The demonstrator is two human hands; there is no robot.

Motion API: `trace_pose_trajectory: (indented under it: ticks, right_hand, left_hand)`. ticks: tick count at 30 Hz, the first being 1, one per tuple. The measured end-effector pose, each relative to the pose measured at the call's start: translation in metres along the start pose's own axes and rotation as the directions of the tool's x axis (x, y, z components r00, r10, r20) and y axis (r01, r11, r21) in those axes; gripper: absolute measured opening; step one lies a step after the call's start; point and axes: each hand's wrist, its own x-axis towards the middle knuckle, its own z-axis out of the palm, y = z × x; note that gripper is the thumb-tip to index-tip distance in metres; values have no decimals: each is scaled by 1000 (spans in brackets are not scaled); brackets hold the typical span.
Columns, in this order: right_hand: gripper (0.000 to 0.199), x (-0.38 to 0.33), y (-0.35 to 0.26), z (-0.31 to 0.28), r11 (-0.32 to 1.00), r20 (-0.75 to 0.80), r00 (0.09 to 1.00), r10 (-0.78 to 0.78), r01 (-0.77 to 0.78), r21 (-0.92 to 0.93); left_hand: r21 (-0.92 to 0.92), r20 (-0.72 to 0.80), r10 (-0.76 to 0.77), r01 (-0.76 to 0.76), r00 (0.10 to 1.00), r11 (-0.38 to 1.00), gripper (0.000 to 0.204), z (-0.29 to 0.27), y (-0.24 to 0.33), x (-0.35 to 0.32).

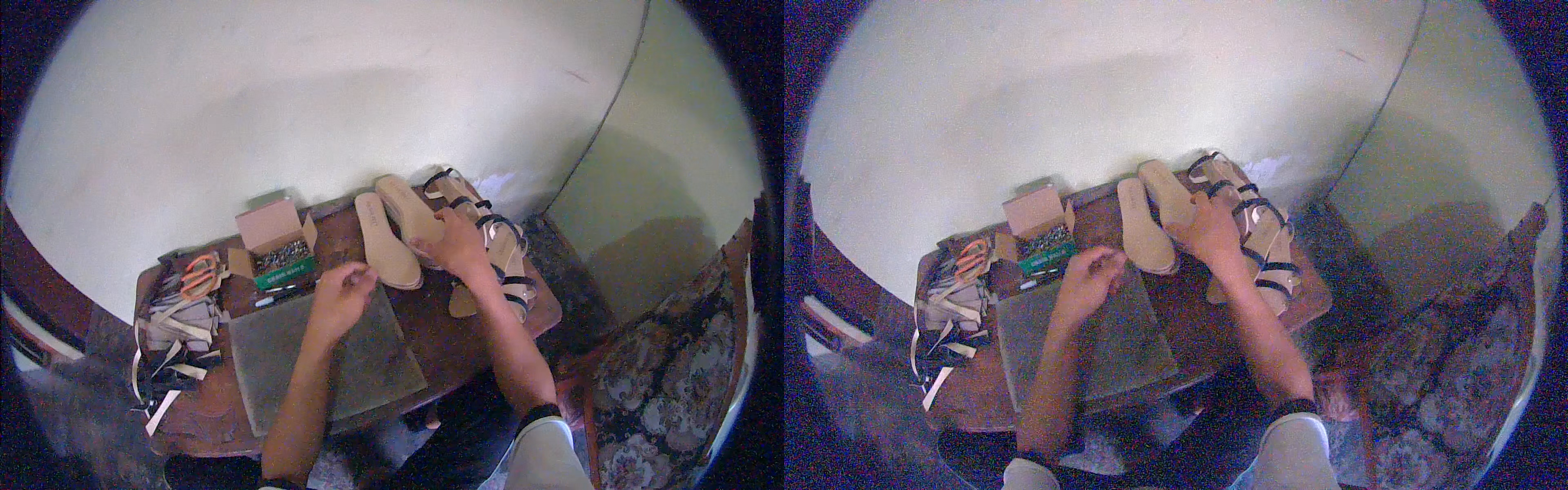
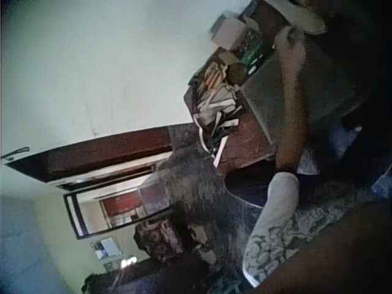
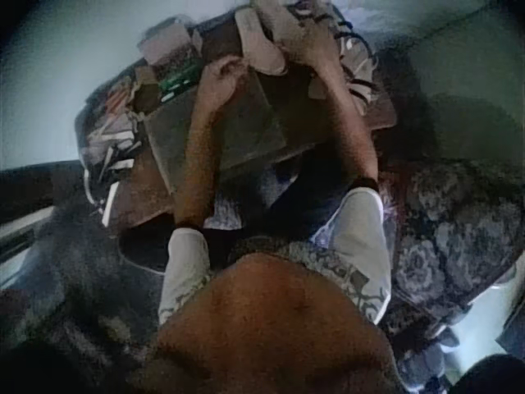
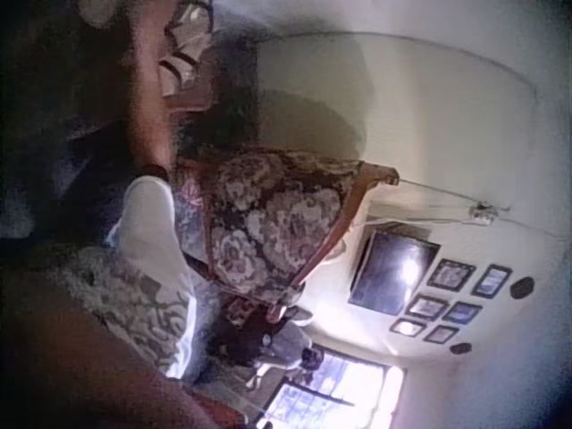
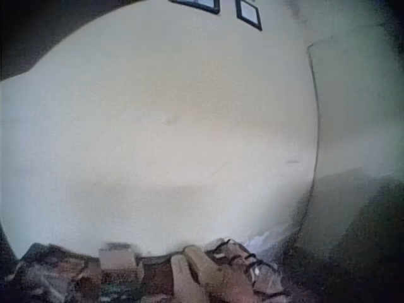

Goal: The person assembles sandals by attaching black straps to beige insoles using small nails. They position the straps, pick up nails from a box, and secure the straps to the insoles by hand. The finished sandals are placed on the table.

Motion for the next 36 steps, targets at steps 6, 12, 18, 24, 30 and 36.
trace_pose_trajectory:
  ticks: [6, 12, 18, 24, 30, 36]
  right_hand:
    - [53, 21, 29, 24, 996, 15, 1000, 21, -23, 90]
    - [49, 19, 31, 30, 992, -137, 990, 17, 1, 127]
    - [46, 23, 34, 24, 986, -168, 985, 40, -11, 169]
    - [48, 22, 28, 11, 963, -82, 991, 102, -78, 258]
    - [41, 38, 63, 16, 801, 46, 988, 146, -145, 580]
    - [29, 26, 53, -8, 510, 135, 987, 92, -163, 845]
  left_hand:
    - [134, -115, -80, 95, 990, 986, 24, 45, -1, 109]
    - [162, -134, -103, 124, 986, 979, 26, 70, 1, 117]
    - [-172, -106, -166, 146, 980, 974, 25, 72, 5, 117]
    - [-194, -71, -162, 146, 984, 970, 24, 37, 21, 86]
    - [-277, -16, -131, 121, 991, 953, 23, 15, 20, 59]
    - [-368, -5, -82, 74, 997, 927, 25, -4, 20, 33]
